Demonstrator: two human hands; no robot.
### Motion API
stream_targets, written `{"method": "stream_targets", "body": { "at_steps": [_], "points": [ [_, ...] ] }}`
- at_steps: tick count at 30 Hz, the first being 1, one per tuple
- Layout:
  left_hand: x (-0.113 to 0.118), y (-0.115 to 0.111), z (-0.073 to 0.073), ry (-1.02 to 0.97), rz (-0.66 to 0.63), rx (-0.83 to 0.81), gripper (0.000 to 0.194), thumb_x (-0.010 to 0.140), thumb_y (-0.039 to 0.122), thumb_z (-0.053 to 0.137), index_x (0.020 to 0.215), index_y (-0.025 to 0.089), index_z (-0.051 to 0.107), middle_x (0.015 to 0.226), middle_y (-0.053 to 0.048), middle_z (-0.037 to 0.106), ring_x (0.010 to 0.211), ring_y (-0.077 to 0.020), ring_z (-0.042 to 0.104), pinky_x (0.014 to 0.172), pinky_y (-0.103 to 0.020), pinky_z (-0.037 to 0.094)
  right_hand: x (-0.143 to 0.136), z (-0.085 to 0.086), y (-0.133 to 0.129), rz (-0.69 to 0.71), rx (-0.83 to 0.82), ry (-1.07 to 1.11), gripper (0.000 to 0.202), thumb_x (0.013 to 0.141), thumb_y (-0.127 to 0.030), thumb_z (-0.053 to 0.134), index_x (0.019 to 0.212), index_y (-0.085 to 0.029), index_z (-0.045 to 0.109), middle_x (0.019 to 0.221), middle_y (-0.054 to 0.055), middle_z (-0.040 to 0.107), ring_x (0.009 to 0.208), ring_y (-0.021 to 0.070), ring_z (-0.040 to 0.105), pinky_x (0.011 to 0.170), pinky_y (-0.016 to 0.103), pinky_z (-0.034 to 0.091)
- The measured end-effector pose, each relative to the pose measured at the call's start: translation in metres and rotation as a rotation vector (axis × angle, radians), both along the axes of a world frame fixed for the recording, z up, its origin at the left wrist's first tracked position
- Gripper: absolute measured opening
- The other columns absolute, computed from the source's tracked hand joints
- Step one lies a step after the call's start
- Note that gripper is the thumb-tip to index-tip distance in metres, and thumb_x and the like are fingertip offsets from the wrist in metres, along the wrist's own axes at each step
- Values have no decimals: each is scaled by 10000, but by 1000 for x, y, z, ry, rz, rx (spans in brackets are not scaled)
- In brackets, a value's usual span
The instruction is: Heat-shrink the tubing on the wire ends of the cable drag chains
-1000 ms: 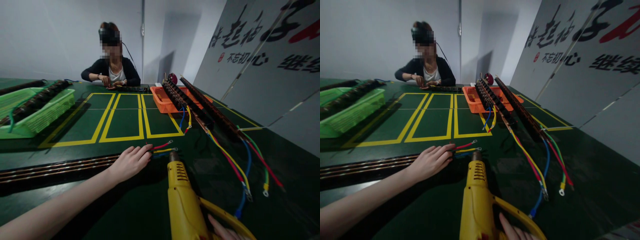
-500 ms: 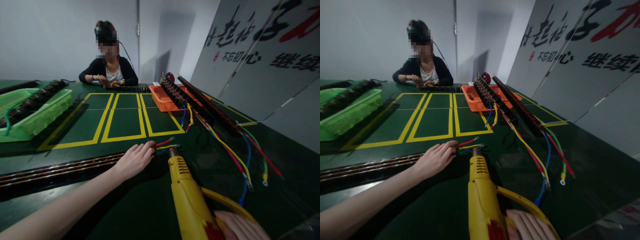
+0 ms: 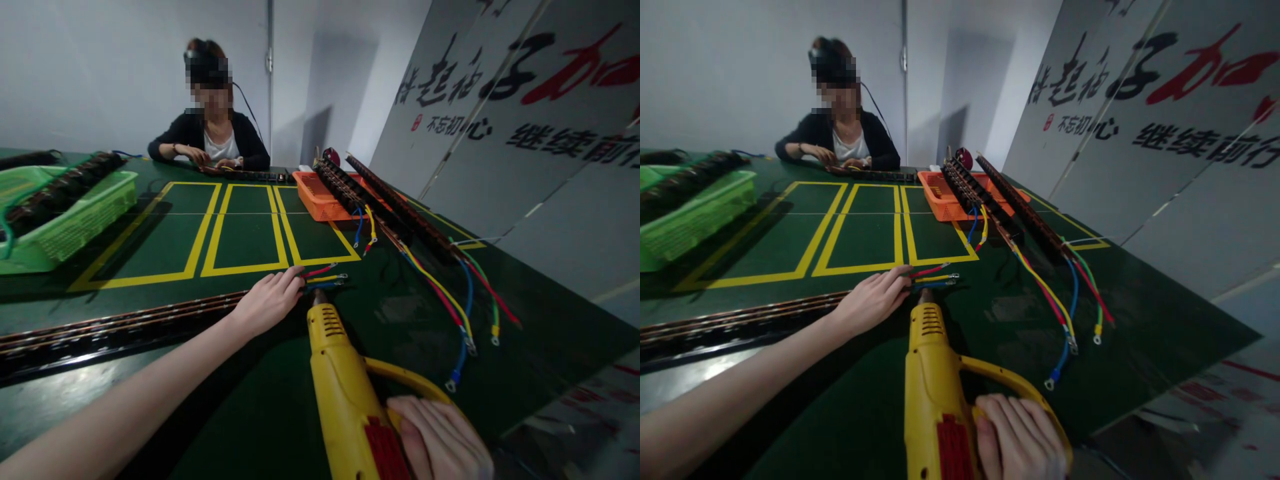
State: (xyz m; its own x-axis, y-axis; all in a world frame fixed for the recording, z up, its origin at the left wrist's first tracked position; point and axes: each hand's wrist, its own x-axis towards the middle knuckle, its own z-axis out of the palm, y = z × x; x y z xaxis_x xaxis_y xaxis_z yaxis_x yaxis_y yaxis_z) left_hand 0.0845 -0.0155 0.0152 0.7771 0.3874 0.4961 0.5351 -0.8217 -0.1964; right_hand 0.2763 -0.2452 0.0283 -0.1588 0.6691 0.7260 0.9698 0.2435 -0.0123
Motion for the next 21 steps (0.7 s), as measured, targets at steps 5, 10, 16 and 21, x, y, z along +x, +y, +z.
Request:
{"method": "stream_targets", "body": {
  "at_steps": [5, 10, 16, 21],
  "points": [
    [-2, -3, -2, -9, 12, 49, 199, 965, 221, 397, 1070, 131, 539, 1289, -115, 571, 956, -198, 647, 751, -322, 510, 6, -13, -5, -17, -35, 57, 256, 934, -180, 401, 856, -181, 645, 762, -4, 726, 681, 120, 679, 745, 261, 432],
    [-5, -4, -6, -15, 4, 91, 221, 964, 221, 398, 1102, 142, 551, 1294, -110, 575, 959, -189, 647, 729, -306, 482, 26, -17, -5, -25, -59, 16, 248, 931, -179, 415, 869, -188, 655, 786, -4, 727, 719, 123, 684, 767, 256, 438],
    [-5, -7, -9, -12, 9, 103, 234, 958, 202, 399, 1102, 137, 572, 1292, -101, 578, 942, -184, 641, 716, -311, 486, 54, -16, -4, -105, -12, -74, 277, 934, -166, 410, 831, -170, 667, 776, 12, 732, 710, 130, 693, 730, 249, 468],
    [0, -11, -7, -23, 59, 54, 240, 945, 176, 396, 1103, 133, 571, 1288, -111, 573, 973, -207, 631, 734, -323, 498, 57, -18, -5, -125, -13, -50, 294, 939, -171, 389, 840, -170, 666, 787, 20, 733, 717, 133, 691, 718, 253, 467]
  ]
}}
